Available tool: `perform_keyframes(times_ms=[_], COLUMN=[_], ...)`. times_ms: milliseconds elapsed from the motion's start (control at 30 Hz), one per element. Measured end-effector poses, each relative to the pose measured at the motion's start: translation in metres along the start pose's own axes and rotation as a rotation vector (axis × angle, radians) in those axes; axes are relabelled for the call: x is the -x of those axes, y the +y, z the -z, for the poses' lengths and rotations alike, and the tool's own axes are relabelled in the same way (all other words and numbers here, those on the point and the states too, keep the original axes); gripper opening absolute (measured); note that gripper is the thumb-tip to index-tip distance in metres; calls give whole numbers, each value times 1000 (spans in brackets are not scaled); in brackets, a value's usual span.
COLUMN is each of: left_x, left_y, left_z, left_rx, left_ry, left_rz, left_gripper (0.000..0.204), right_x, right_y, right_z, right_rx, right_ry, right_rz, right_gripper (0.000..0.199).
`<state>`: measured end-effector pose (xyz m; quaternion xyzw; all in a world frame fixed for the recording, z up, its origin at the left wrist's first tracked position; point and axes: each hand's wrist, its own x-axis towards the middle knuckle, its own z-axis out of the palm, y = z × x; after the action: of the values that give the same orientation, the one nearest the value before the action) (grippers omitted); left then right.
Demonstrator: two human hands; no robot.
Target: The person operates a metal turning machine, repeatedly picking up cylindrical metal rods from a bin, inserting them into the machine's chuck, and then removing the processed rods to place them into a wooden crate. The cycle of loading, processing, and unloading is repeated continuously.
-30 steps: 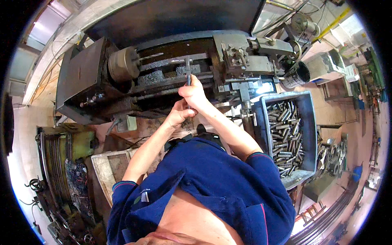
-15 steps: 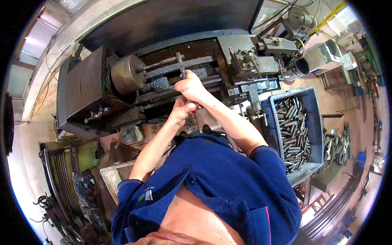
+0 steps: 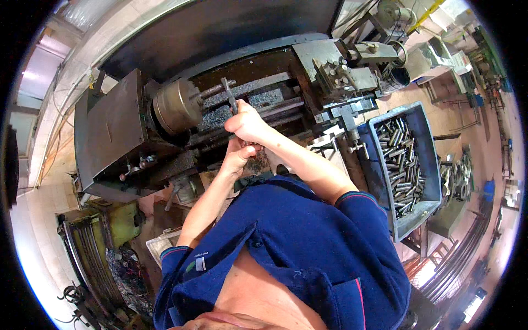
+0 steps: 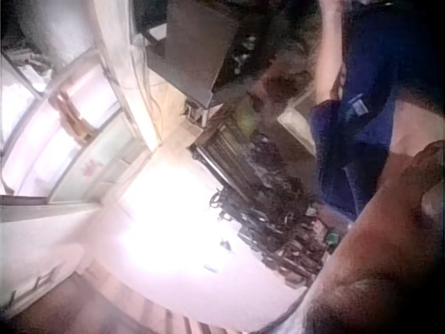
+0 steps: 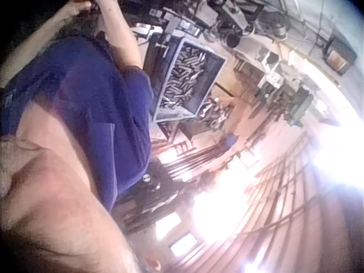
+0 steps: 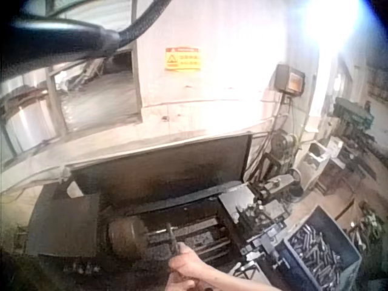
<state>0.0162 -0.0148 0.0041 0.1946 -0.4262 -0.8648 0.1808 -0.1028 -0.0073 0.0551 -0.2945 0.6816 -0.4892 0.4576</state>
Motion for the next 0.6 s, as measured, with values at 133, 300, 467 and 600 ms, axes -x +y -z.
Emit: perform_keyframes(times_ms=[133, 300, 467, 600], left_x=[-12, -4, -13, -4], left_y=[-7, 5, -7, -1], left_z=[-7, -10, -8, -15], left_rx=[-134, -24, -67, -11], left_ry=[-30, -12, -70, 50], left_rz=[72, 32, 110, -48], left_gripper=[61, 63, 68, 61], right_x=[-4, 2, 4, 0], right_y=[10, -5, 1, 1], right_z=[14, 4, 17, 4], right_rx=[42, -15, -95, -20], right_ry=[76, 23, 103, 87], right_rz=[39, -25, 17, 18], right_gripper=[36, 39, 29, 34])
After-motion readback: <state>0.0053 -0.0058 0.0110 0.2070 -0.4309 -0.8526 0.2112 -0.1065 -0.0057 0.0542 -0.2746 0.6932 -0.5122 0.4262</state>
